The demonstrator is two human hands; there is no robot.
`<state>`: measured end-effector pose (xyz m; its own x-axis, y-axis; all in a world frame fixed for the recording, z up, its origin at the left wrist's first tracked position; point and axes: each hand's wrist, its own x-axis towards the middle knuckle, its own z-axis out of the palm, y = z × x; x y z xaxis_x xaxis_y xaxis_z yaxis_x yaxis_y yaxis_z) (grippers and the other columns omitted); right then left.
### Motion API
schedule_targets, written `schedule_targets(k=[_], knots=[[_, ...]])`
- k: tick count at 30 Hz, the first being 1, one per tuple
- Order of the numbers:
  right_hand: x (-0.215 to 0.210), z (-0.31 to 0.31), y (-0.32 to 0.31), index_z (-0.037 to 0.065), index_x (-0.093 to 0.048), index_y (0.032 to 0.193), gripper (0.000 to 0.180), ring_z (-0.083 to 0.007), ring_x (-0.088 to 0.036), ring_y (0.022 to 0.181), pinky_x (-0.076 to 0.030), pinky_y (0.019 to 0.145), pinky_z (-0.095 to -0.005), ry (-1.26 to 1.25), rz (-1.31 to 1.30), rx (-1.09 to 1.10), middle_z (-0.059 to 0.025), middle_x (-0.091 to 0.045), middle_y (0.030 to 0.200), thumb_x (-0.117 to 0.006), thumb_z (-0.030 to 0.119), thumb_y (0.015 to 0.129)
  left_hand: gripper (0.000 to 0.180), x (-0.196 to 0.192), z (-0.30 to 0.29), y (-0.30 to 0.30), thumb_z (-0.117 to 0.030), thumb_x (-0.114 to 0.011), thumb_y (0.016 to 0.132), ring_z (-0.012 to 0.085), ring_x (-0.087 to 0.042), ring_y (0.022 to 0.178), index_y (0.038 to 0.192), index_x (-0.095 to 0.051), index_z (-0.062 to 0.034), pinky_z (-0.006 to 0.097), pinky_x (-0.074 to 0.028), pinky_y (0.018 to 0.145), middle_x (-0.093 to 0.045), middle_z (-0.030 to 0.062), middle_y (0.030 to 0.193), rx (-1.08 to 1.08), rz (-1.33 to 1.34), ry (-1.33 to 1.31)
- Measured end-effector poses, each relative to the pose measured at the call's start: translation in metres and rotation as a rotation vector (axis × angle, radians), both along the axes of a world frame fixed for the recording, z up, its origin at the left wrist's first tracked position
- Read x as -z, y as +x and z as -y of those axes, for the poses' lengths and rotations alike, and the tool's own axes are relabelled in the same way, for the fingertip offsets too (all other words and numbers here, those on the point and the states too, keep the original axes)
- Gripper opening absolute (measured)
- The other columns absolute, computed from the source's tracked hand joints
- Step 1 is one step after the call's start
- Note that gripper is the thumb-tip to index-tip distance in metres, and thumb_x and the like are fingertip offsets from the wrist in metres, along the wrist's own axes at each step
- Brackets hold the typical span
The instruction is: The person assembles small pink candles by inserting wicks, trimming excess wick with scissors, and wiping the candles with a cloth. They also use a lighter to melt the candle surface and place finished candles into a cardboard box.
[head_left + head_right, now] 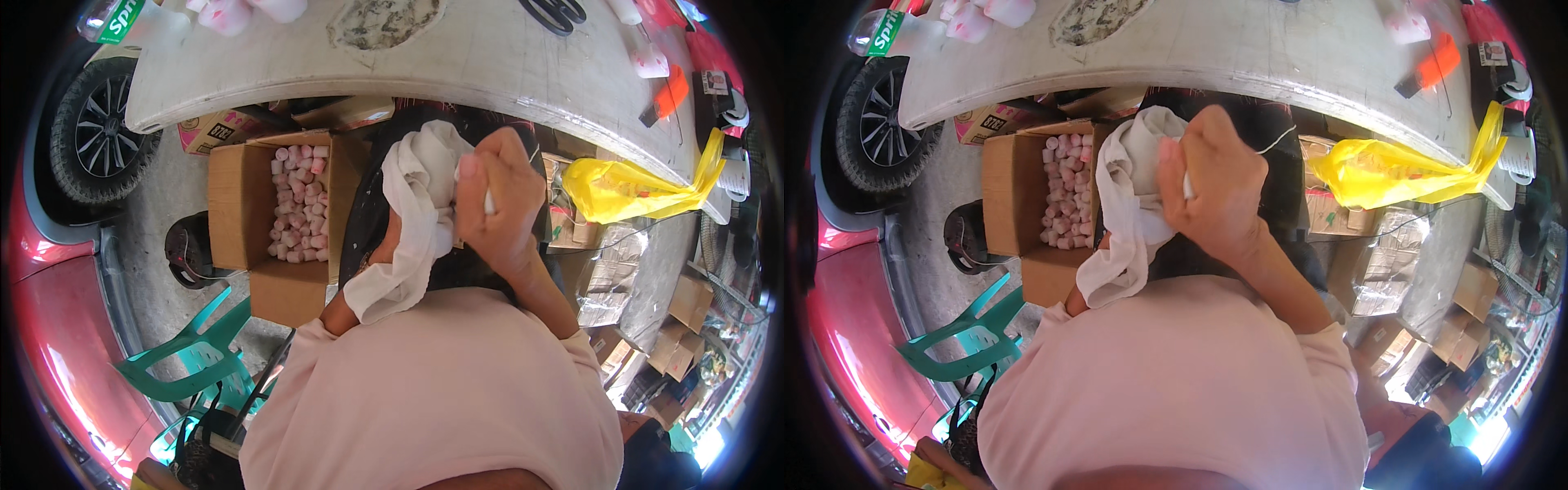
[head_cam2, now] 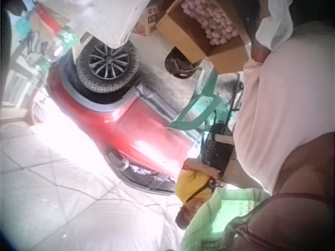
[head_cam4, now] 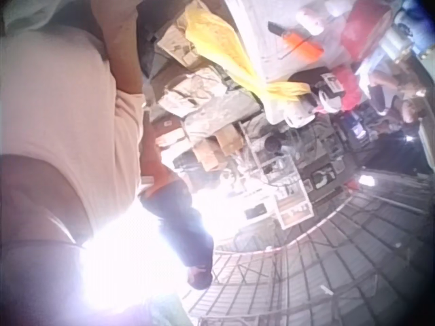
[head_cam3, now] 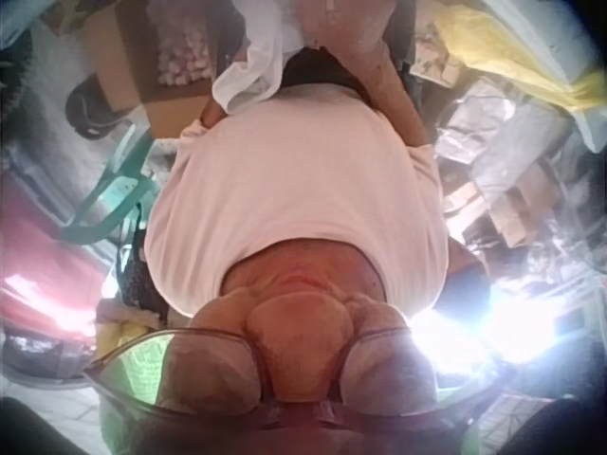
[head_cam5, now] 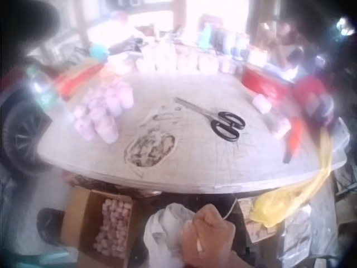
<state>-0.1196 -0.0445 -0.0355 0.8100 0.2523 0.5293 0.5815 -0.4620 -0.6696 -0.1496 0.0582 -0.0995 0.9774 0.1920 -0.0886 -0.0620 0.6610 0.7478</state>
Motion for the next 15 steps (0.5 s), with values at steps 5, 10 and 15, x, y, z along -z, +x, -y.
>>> schedule_targets(k=[5, 10, 15], knots=[[0.014, 0.011, 0.010, -0.002, -0.056, 0.069, 0.023, -0.0356, -0.053, 0.056, -0.044, 0.052, -0.0387, 0.000, -0.134, 0.046, -0.0156, -0.053, 0.070, -0.061, 0.009, 0.088, 0.026, 0.000, -0.003, -0.008, -0.015, -0.062, 0.078, 0.0284, -0.059, 0.093, 0.101, -0.062, -0.0015, 0.042, -0.041, 0.094, -0.063, 0.0141, 0.093, 0.073, 0.004, -0.034], [0.032, 0.031, 0.018, -0.002, -0.061, 0.079, 0.030, -0.0414, -0.057, 0.071, -0.046, 0.066, -0.0452, -0.003, -0.465, 0.087, -0.0196, -0.058, 0.078, -0.055, 0.024, 0.094, 0.026, 0.001, -0.006, -0.016, -0.015, -0.063, 0.078, 0.0294, -0.059, 0.094, 0.100, -0.063, -0.0015, 0.043, -0.041, 0.095, -0.063, 0.0147, 0.093, 0.106, 0.004, -0.066], [0.015, 0.059, 0.021, 0.000, -0.060, 0.088, 0.028, -0.0382, -0.056, 0.074, -0.046, 0.067, -0.0427, -0.021, -0.351, 0.188, -0.0187, -0.057, 0.082, -0.054, 0.026, 0.097, 0.027, 0.001, -0.013, -0.017, -0.015, -0.063, 0.077, 0.0304, -0.059, 0.095, 0.100, -0.063, -0.0015, 0.044, -0.040, 0.097, -0.063, 0.0153, 0.092, 0.107, 0.008, -0.066]])
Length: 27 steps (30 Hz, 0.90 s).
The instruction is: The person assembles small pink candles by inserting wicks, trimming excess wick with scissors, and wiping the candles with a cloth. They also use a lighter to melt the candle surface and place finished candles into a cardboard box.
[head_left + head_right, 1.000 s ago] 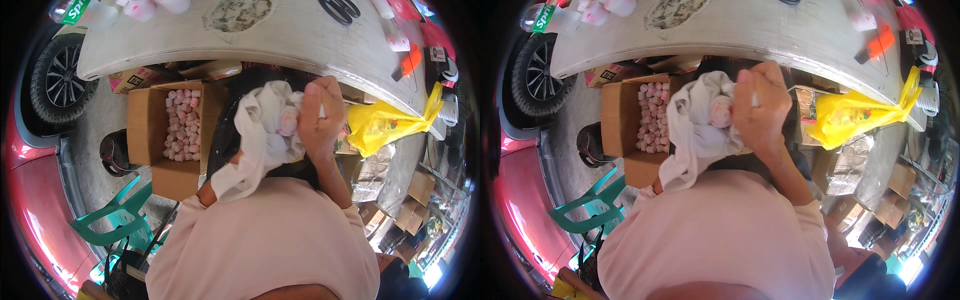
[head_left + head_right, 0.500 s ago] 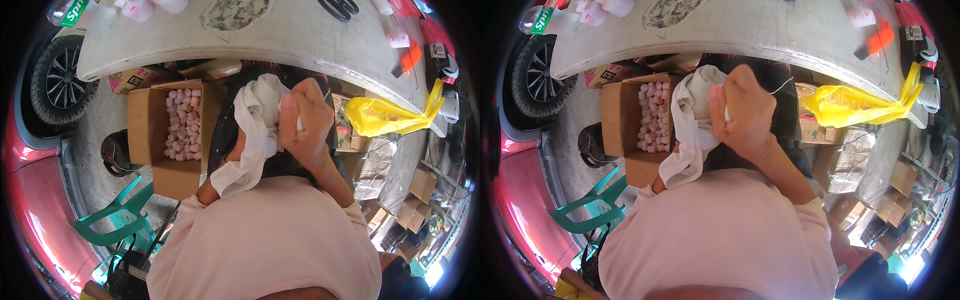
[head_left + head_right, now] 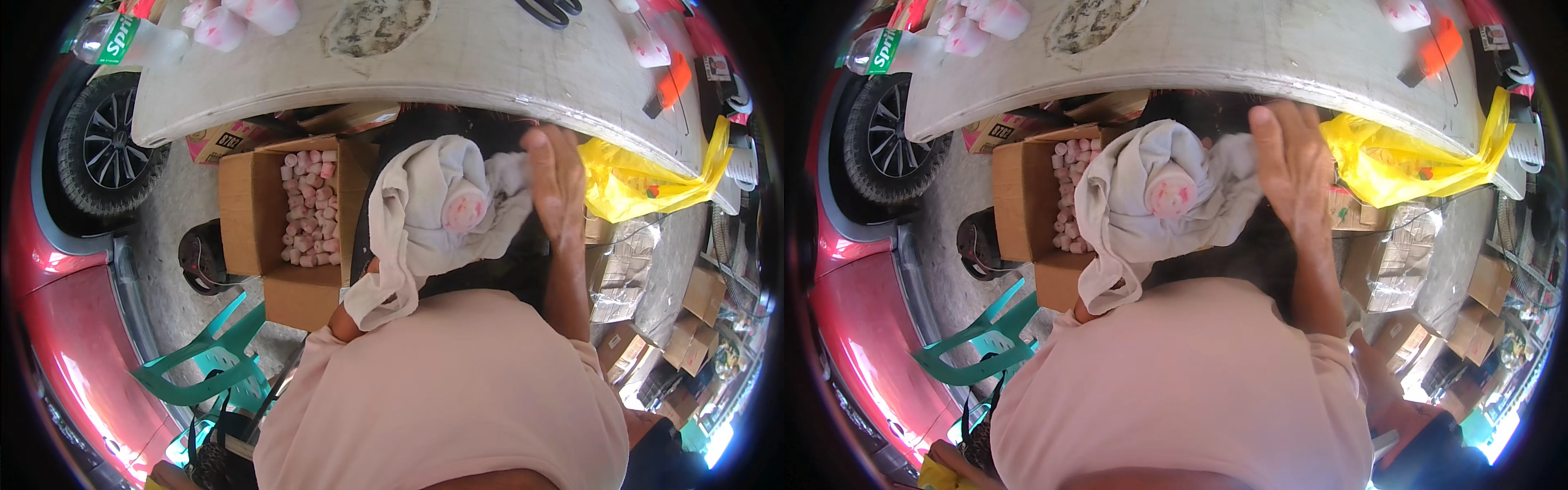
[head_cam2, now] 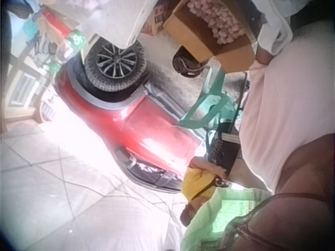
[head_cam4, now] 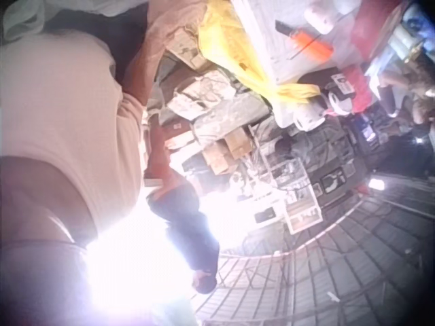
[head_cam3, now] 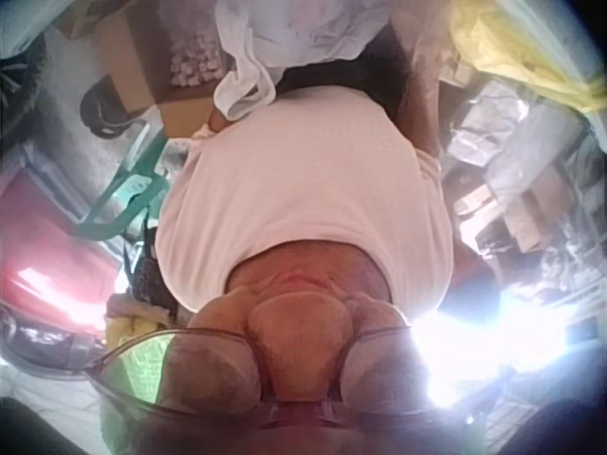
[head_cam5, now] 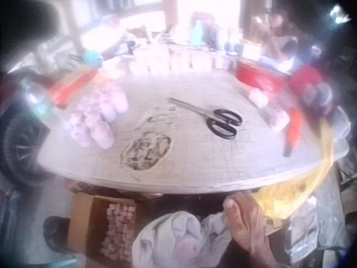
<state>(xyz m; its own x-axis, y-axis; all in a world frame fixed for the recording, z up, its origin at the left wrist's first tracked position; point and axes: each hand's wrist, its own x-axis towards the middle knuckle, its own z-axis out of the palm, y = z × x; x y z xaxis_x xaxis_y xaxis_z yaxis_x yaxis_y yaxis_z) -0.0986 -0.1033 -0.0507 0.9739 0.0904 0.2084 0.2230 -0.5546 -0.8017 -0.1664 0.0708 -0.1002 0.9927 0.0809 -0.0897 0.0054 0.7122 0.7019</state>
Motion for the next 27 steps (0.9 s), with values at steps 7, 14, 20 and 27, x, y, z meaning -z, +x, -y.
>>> schedule_targets(k=[7, 14, 20, 27], knots=[[-0.038, 0.003, -0.032, 0.004, -0.064, 0.095, 0.028, -0.0254, -0.058, 0.078, -0.048, 0.068, -0.0317, 0.026, -0.007, -0.248, -0.0093, -0.056, 0.090, -0.077, 0.006, 0.070, 0.027, 0.002, 0.003, 0.000, -0.015, -0.064, 0.075, 0.0318, -0.059, 0.096, 0.099, -0.063, -0.0015, 0.046, -0.039, 0.099, -0.063, 0.0161, 0.092, 0.005, 0.005, -0.006], [-0.025, -0.017, -0.037, 0.006, -0.062, 0.109, 0.049, -0.0264, -0.060, 0.087, -0.052, 0.070, -0.0317, 0.125, 0.085, -0.354, -0.0104, -0.057, 0.102, -0.080, 0.004, 0.063, 0.028, -0.001, 0.003, 0.000, -0.015, -0.064, 0.074, 0.0333, -0.059, 0.097, 0.099, -0.064, -0.0015, 0.048, -0.038, 0.101, -0.063, 0.0169, 0.092, 0.011, 0.029, 0.076], [-0.015, -0.005, -0.036, 0.006, -0.056, 0.109, 0.050, -0.0224, -0.060, 0.090, -0.054, 0.067, -0.0286, 0.298, 0.061, -0.224, -0.0104, -0.054, 0.104, -0.075, -0.001, 0.063, 0.029, -0.001, -0.012, 0.020, -0.016, -0.065, 0.073, 0.0345, -0.059, 0.098, 0.098, -0.064, -0.0015, 0.049, -0.037, 0.102, -0.063, 0.0176, 0.091, 0.026, 0.332, 1.249], [-0.016, 0.027, -0.031, 0.004, -0.045, 0.119, 0.057, -0.0183, -0.056, 0.098, -0.054, 0.080, -0.0298, 0.453, 0.176, -0.242, -0.0101, -0.044, 0.111, -0.064, -0.005, 0.066, 0.018, -0.064, -0.046, 0.028, -0.009, -0.064, 0.067, 0.0341, -0.062, 0.088, 0.084, -0.066, -0.0032, 0.048, -0.045, 0.093, -0.065, 0.0149, 0.084, 0.409, 0.574, 2.146]])
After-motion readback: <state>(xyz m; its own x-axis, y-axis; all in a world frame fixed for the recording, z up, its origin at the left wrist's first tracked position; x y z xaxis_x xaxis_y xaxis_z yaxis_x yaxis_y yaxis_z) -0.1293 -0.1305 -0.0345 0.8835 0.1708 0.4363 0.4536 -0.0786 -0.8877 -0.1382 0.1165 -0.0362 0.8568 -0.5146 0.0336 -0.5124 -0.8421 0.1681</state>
